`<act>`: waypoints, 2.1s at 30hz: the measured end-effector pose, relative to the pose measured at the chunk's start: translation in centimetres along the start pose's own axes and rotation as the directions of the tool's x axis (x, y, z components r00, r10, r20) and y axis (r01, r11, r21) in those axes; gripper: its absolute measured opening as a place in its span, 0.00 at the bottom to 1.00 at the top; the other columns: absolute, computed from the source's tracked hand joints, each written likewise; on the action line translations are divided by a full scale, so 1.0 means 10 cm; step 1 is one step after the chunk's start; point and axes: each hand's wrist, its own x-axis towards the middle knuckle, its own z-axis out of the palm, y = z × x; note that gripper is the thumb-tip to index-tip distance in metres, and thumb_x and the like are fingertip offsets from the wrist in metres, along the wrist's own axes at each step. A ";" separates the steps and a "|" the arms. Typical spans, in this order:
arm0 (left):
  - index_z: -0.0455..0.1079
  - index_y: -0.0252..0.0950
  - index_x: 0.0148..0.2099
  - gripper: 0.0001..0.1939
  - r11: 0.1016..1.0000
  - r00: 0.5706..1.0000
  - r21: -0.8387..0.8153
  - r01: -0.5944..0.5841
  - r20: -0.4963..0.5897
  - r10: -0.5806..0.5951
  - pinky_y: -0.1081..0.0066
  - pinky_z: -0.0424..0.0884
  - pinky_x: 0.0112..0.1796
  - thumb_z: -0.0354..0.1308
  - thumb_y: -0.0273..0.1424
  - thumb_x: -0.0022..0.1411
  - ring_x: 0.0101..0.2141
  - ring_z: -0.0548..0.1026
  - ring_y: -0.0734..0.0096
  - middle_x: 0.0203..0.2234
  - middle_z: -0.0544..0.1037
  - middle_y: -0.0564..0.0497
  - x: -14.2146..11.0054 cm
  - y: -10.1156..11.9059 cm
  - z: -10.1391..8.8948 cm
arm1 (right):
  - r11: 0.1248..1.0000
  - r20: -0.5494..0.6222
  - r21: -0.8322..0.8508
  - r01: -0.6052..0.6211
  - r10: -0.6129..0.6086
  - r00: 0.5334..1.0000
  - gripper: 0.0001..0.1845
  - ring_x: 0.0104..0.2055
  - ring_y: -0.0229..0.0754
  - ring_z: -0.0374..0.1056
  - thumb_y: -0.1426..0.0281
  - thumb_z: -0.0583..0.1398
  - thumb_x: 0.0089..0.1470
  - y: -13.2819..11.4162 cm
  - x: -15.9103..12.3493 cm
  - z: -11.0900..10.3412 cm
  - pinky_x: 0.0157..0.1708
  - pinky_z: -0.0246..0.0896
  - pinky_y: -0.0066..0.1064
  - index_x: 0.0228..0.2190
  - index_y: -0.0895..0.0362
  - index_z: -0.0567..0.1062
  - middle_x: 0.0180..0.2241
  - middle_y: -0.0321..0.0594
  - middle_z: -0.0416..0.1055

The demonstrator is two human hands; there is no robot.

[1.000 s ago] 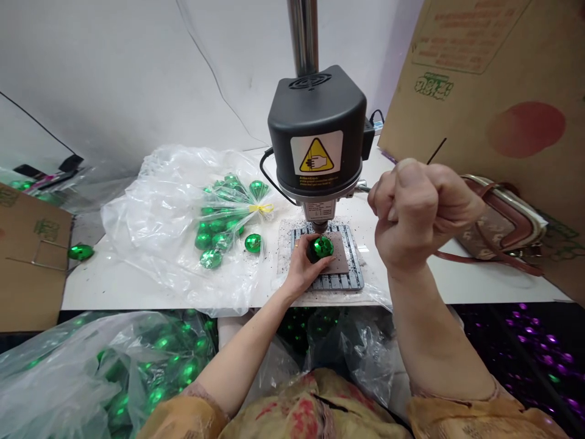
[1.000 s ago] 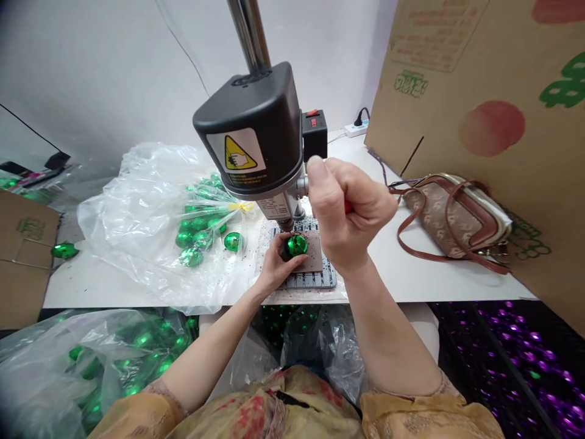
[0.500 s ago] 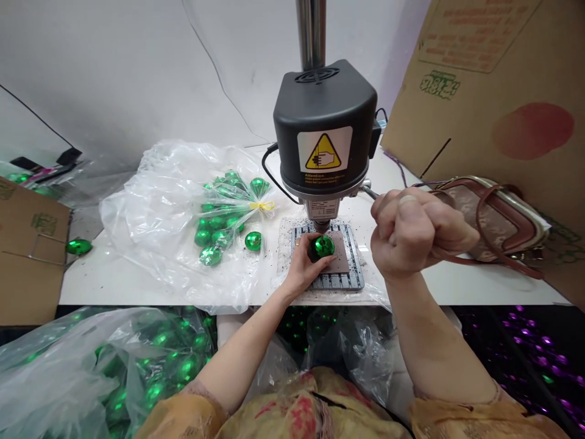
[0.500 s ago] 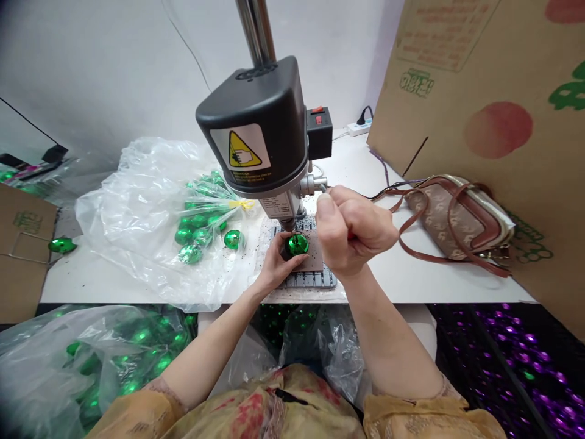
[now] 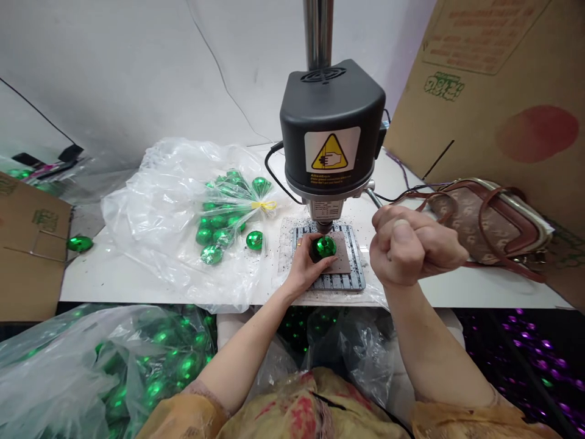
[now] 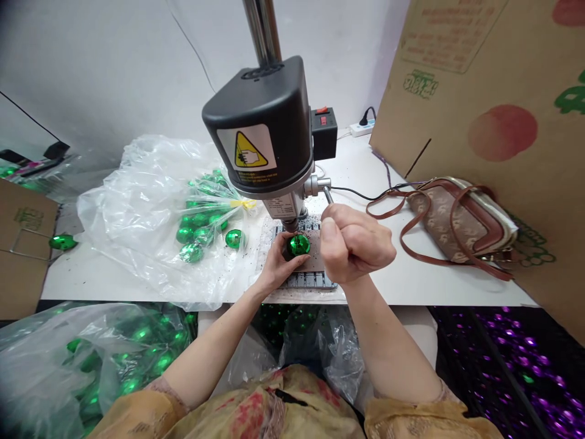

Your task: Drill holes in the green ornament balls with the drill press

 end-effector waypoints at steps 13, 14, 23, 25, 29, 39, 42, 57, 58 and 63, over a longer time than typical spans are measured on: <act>0.67 0.40 0.48 0.24 0.976 0.960 0.211 0.063 -0.281 -0.001 0.58 0.69 0.46 0.71 0.38 0.52 0.45 0.73 0.58 0.41 0.74 0.47 -0.29 0.30 -0.05 | 0.947 -0.167 -0.031 -0.320 0.310 0.936 0.24 0.13 0.29 0.44 0.72 0.59 0.53 -0.05 0.63 0.36 0.15 0.39 0.31 0.14 0.56 0.53 0.10 0.28 0.49; 0.67 0.40 0.47 0.23 0.960 0.960 0.279 0.016 -0.274 0.063 0.59 0.70 0.44 0.70 0.39 0.52 0.43 0.74 0.58 0.39 0.74 0.47 -0.41 0.35 -0.09 | 0.945 -0.173 -0.038 -0.324 0.313 0.934 0.24 0.13 0.29 0.44 0.73 0.59 0.53 -0.05 0.64 0.37 0.15 0.39 0.30 0.14 0.56 0.53 0.10 0.29 0.49; 0.71 0.48 0.52 0.29 0.694 0.864 0.535 -0.481 0.425 0.271 0.55 0.76 0.38 0.68 0.52 0.51 0.41 0.78 0.51 0.44 0.79 0.44 -1.51 0.18 -0.49 | 0.949 -0.177 -0.042 -0.311 0.299 0.937 0.22 0.14 0.27 0.47 0.74 0.58 0.54 -0.10 0.62 0.37 0.16 0.41 0.29 0.15 0.55 0.54 0.12 0.29 0.51; 0.70 0.49 0.53 0.25 0.724 0.870 0.484 -0.491 0.306 0.386 0.57 0.76 0.41 0.66 0.49 0.55 0.43 0.79 0.54 0.45 0.79 0.45 -1.38 0.15 -0.65 | 0.948 -0.170 -0.041 -0.316 0.305 0.937 0.22 0.14 0.27 0.47 0.73 0.58 0.55 -0.11 0.63 0.38 0.17 0.42 0.29 0.15 0.56 0.54 0.12 0.29 0.51; 0.71 0.42 0.52 0.12 0.848 0.934 0.530 -0.006 -0.301 0.195 0.58 0.73 0.46 0.53 0.36 0.68 0.40 0.77 0.59 0.40 0.79 0.44 -0.68 0.14 -1.08 | 0.945 -0.182 -0.024 -0.327 0.317 0.931 0.22 0.14 0.27 0.47 0.74 0.58 0.55 -0.11 0.62 0.38 0.17 0.41 0.31 0.15 0.56 0.54 0.12 0.30 0.51; 0.70 0.38 0.45 0.19 0.925 0.905 0.076 0.373 -0.246 -0.346 0.75 0.64 0.23 0.66 0.42 0.55 0.20 0.67 0.78 0.28 0.70 0.55 0.13 -0.22 -1.35 | 0.955 -0.183 -0.014 -0.297 0.289 0.940 0.22 0.13 0.30 0.47 0.73 0.59 0.54 -0.07 0.61 0.36 0.15 0.41 0.33 0.14 0.55 0.56 0.11 0.29 0.52; 0.70 0.38 0.44 0.21 0.965 0.916 0.019 0.261 -0.319 -0.241 0.77 0.65 0.25 0.70 0.38 0.50 0.23 0.68 0.80 0.31 0.71 0.54 0.09 -0.02 -1.26 | 0.951 -0.174 -0.028 -0.307 0.298 0.939 0.22 0.13 0.30 0.48 0.72 0.59 0.54 -0.08 0.60 0.35 0.16 0.41 0.33 0.15 0.55 0.56 0.12 0.29 0.52; 0.68 0.39 0.53 0.27 0.965 0.984 -0.207 0.161 -0.038 -0.173 0.66 0.73 0.44 0.69 0.42 0.54 0.42 0.76 0.67 0.44 0.78 0.47 0.10 0.04 -0.34 | 0.966 -0.138 -0.012 -0.259 0.255 0.957 0.25 0.14 0.29 0.46 0.70 0.60 0.55 -0.04 0.56 0.32 0.15 0.40 0.31 0.15 0.56 0.52 0.12 0.29 0.50; 0.68 0.39 0.54 0.28 0.970 0.986 -0.186 0.154 -0.032 -0.163 0.64 0.73 0.46 0.69 0.41 0.54 0.43 0.76 0.65 0.46 0.78 0.46 0.10 0.01 -0.33 | 0.964 -0.130 -0.009 -0.265 0.262 0.956 0.26 0.14 0.29 0.46 0.69 0.60 0.55 -0.03 0.56 0.32 0.15 0.40 0.31 0.14 0.56 0.52 0.12 0.29 0.50; 0.68 0.38 0.56 0.31 0.987 0.993 -0.118 0.113 -0.003 -0.115 0.60 0.72 0.50 0.72 0.37 0.51 0.47 0.76 0.61 0.50 0.77 0.44 0.08 -0.03 -0.29 | 0.964 -0.125 0.006 -0.265 0.263 0.957 0.26 0.13 0.29 0.45 0.69 0.60 0.55 -0.03 0.56 0.31 0.15 0.40 0.32 0.14 0.56 0.53 0.11 0.29 0.51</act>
